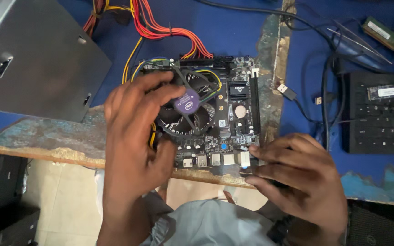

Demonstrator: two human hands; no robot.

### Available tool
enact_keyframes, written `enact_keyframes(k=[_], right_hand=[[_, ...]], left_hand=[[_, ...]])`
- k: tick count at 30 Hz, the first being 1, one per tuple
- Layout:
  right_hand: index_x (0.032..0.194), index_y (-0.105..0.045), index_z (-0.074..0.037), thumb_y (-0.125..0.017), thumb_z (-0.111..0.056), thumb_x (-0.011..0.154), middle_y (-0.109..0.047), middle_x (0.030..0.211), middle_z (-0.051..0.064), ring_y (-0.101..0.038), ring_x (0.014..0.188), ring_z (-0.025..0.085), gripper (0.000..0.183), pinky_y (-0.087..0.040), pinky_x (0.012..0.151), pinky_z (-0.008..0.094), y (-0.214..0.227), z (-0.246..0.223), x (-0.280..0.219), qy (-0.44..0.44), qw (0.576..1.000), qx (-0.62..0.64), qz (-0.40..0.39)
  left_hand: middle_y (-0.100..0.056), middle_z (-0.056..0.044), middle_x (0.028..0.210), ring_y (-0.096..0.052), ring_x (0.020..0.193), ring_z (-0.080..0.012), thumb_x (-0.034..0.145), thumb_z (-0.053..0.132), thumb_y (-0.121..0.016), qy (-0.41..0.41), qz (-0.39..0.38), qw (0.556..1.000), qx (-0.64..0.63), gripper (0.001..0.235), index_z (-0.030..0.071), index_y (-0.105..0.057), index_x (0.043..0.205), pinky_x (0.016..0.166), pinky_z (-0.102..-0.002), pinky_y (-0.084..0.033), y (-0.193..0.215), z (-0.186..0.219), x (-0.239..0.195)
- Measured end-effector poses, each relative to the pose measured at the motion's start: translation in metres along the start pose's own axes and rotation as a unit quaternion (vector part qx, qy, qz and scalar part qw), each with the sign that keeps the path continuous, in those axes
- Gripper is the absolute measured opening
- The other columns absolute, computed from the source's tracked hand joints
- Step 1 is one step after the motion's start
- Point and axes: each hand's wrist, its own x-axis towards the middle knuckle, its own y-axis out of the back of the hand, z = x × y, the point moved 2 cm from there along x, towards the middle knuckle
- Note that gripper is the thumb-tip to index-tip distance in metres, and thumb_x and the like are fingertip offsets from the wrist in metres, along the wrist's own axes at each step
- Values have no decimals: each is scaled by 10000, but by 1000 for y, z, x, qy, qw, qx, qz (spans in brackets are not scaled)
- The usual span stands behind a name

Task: The person works on a computer motherboard placed on a blue workbench. They repeatedly press and release a small white plastic connector near the top edge of the board, then adjust the CPU fan and its wires. A power supply unit, keyboard, and RAM stick are visible nearby.

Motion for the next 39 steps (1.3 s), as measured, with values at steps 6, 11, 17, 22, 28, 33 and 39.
enact_keyframes(k=[6, 11, 17, 22, 28, 33, 39], right_hand=[[804, -761, -84, -883, -200, 660, -751, 939, 28, -723, 937, 190, 221, -515, 814, 364, 0, -2, 3, -1, 1000, -1, -1], [797, -764, -91, -876, -196, 653, -757, 930, 28, -718, 921, 191, 210, -512, 813, 368, 1, -2, 3, -12, 1000, 1, -14], [803, -762, -90, -884, -211, 673, -749, 919, 19, -720, 914, 187, 215, -521, 805, 360, -1, -1, 2, -23, 1000, 8, -6], [919, -744, -86, -876, -226, 700, -762, 1022, 55, -716, 935, 201, 292, -517, 817, 361, -1, -1, -1, -26, 1000, -10, 1], [1105, -695, -55, -863, -255, 715, -723, 1178, 93, -695, 1060, 250, 470, -524, 901, 385, -1, -2, 1, -25, 999, -41, 2], [1118, -696, -42, -875, -246, 683, -710, 1206, 120, -687, 1073, 274, 513, -521, 911, 393, -1, -5, 4, -36, 998, -47, -1], [1131, -692, -28, -885, -236, 659, -691, 1177, 129, -672, 1059, 279, 551, -517, 906, 397, 0, -8, 8, -37, 998, -42, 3]], left_hand=[[-602, -126, 1387, -553, 1273, -316, 670, 22, -564, 0, 1, 1000, 0, 656, 73, -627, 1321, 1199, -440, -318, -9, 0, -2], [-601, -128, 1418, -551, 1274, -321, 668, 24, -561, 2, 0, 1000, 1, 654, 72, -629, 1317, 1198, -444, -315, -9, 1, -3], [-598, -126, 1372, -552, 1267, -312, 682, 33, -572, -2, 0, 1000, -2, 644, 76, -623, 1323, 1202, -446, -312, -8, 0, -3], [-603, -120, 1377, -553, 1286, -311, 697, 38, -579, -5, 5, 1000, 0, 646, 83, -622, 1341, 1195, -438, -319, -9, -2, -5], [-602, -116, 1386, -558, 1294, -304, 724, 51, -579, -9, 10, 1000, -4, 641, 88, -614, 1363, 1204, -430, -321, -9, -4, -6], [-607, -113, 1386, -561, 1303, -301, 725, 52, -570, -10, 13, 1000, 1, 610, 81, -613, 1332, 1211, -428, -321, -9, -4, -7], [-609, -111, 1379, -561, 1297, -305, 717, 53, -575, -13, 19, 1000, 2, 638, 86, -617, 1353, 1203, -427, -329, -9, -4, -6]])
